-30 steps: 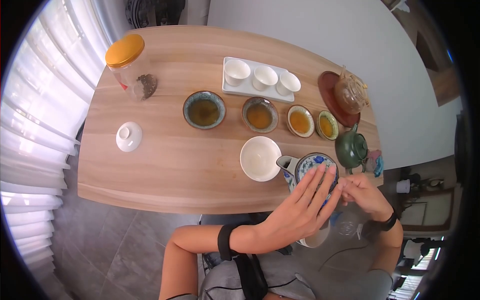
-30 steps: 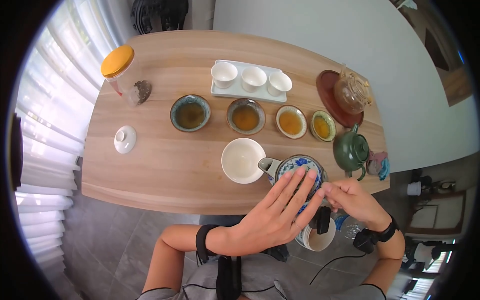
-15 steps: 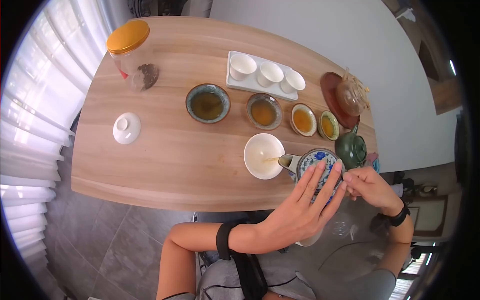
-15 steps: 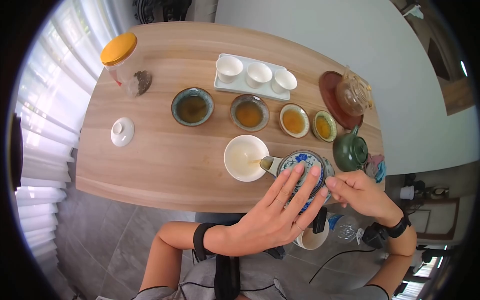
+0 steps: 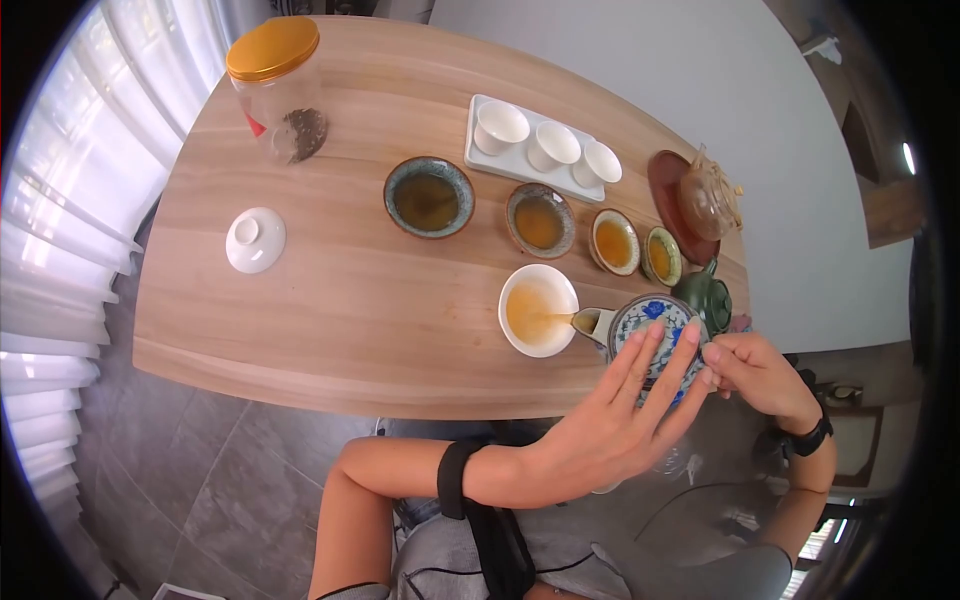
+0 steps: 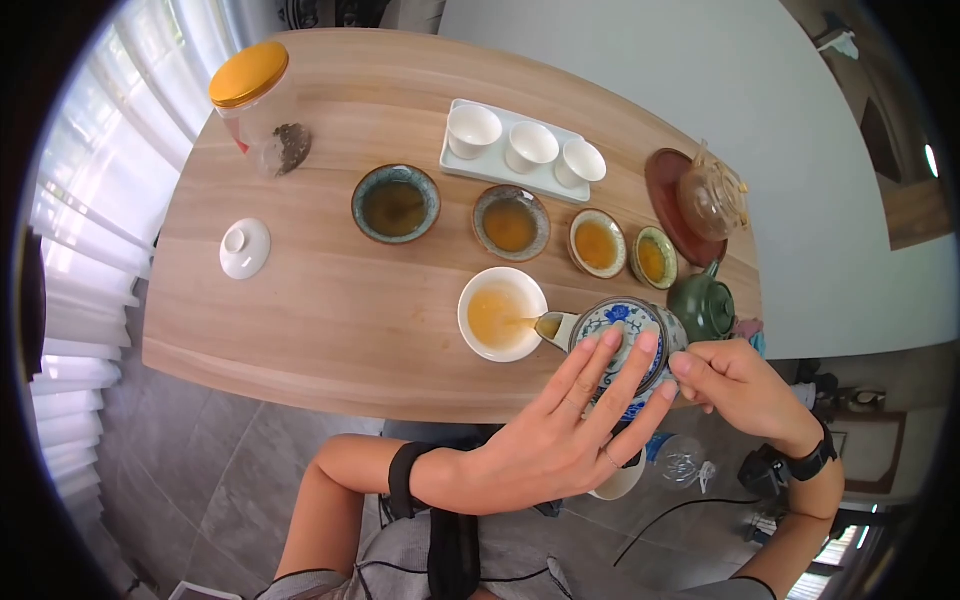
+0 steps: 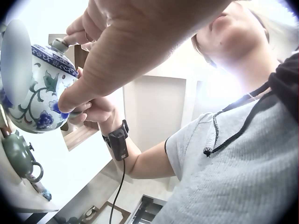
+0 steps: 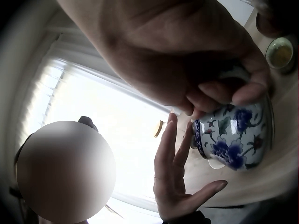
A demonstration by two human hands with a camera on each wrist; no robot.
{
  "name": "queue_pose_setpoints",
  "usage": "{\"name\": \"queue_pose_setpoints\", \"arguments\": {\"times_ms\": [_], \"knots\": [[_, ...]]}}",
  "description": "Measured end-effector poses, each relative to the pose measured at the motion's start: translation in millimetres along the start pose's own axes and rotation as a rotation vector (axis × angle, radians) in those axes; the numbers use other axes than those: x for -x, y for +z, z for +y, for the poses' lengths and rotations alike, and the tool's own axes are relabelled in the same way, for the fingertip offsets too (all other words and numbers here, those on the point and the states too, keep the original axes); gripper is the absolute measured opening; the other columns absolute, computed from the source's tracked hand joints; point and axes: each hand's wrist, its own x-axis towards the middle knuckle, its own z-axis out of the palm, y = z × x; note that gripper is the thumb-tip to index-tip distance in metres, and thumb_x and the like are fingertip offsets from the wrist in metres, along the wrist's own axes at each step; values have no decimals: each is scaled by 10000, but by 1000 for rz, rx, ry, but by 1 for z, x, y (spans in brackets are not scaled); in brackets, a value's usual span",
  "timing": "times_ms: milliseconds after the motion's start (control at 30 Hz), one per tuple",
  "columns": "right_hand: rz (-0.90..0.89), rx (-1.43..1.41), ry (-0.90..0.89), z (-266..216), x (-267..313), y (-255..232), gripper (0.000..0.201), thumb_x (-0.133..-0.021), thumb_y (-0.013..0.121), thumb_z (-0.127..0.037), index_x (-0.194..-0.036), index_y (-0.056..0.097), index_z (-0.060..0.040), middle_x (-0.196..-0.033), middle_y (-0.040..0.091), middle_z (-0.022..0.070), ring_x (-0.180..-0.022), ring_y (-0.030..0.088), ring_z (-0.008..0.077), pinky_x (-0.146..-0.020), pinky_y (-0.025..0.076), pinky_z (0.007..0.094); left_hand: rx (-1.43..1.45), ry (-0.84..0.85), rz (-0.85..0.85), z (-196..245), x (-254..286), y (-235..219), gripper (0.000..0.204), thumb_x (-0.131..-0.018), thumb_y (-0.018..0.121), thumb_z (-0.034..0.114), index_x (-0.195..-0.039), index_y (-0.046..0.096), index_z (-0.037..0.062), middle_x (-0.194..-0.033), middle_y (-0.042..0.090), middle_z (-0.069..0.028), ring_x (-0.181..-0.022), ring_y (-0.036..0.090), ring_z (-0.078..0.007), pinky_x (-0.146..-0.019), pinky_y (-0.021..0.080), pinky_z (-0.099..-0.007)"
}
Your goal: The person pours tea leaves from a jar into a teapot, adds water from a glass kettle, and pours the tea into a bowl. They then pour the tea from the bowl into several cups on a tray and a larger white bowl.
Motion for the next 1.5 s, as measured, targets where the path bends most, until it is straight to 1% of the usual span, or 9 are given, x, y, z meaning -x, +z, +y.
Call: {"name": "queue_pose_setpoints", "arguments": {"times_ms": [267, 533, 633, 767, 867, 933, 1067, 1333, 1500], "knots": [[5, 47, -2, -14, 5, -3, 392, -977, 474, -310, -670, 487, -65, -597, 445, -52, -556, 388, 40, -504, 329, 205, 0, -12, 40, 1, -1, -1, 464, -852, 479, 195, -1268, 456, -10, -1324, 421, -319, -1183, 478, -456, -1025, 361, -483], [16, 112, -41, -28, 11, -7, 384, -969, 497, -277, -673, 480, -34, -609, 442, -41, -570, 375, 43, -510, 328, 216, 2, -22, 85, 3, -3, -3, 512, -856, 484, 206, -1306, 376, -13, -1319, 420, -325, -1173, 484, -462, -1025, 358, -494], [78, 133, 0, -33, 13, -6, 369, -961, 515, -271, -691, 498, -20, -624, 444, -37, -592, 376, 44, -520, 334, 221, 8, -21, 86, 3, -4, -6, 501, -861, 481, 204, -1301, 380, -14, -1319, 419, -327, -1170, 485, -462, -1022, 362, -497], [91, 226, 19, -45, 17, -7, 357, -953, 528, -271, -713, 515, -8, -633, 451, -37, -603, 378, 44, -527, 338, 225, 3, -24, 91, 4, -5, -6, 497, -865, 480, 205, -1298, 378, -16, -1318, 418, -328, -1169, 486, -463, -1023, 363, -498], [92, 245, 6, -49, 18, -9, 352, -949, 533, -269, -718, 522, -4, -635, 453, -35, -605, 378, 46, -529, 336, 226, 7, -29, 99, 4, -6, -8, 493, -866, 480, 202, -1295, 378, -18, -1317, 416, -331, -1163, 490, -462, -1023, 364, -498], [113, 292, -56, -49, 18, -9, 357, -945, 537, -274, -715, 526, -2, -618, 448, -31, -593, 367, 51, -517, 328, 234, 8, -27, 103, 4, -6, -9, 494, -866, 484, 201, -1295, 378, -20, -1317, 415, -334, -1157, 495, -461, -1020, 368, -498], [124, 351, -63, -57, 20, -10, 360, -940, 545, -272, -711, 525, 5, -595, 439, -23, -576, 356, 54, -502, 317, 243, 18, -30, 101, 4, -7, -12, 490, -867, 487, 201, -1291, 384, -22, -1316, 416, -336, -1152, 500, -458, -1015, 373, -498], [146, 475, -121, -75, 23, -8, 349, -920, 573, -260, -729, 520, 28, -524, 370, 26, -523, 301, 89, -458, 289, 274, 54, -60, 127, 5, -7, -17, 467, -871, 488, 190, -1274, 408, -31, -1308, 424, -336, -1137, 516, -453, -996, 394, -495], [160, 543, -156, -84, 24, -6, 343, -907, 585, -245, -720, 504, 31, -519, 380, 73, -494, 304, 134, -453, 295, 292, 38, -67, 135, 5, -7, -21, 455, -873, 489, 188, -1261, 423, -39, -1299, 435, -334, -1128, 525, -450, -984, 409, -488]]}}
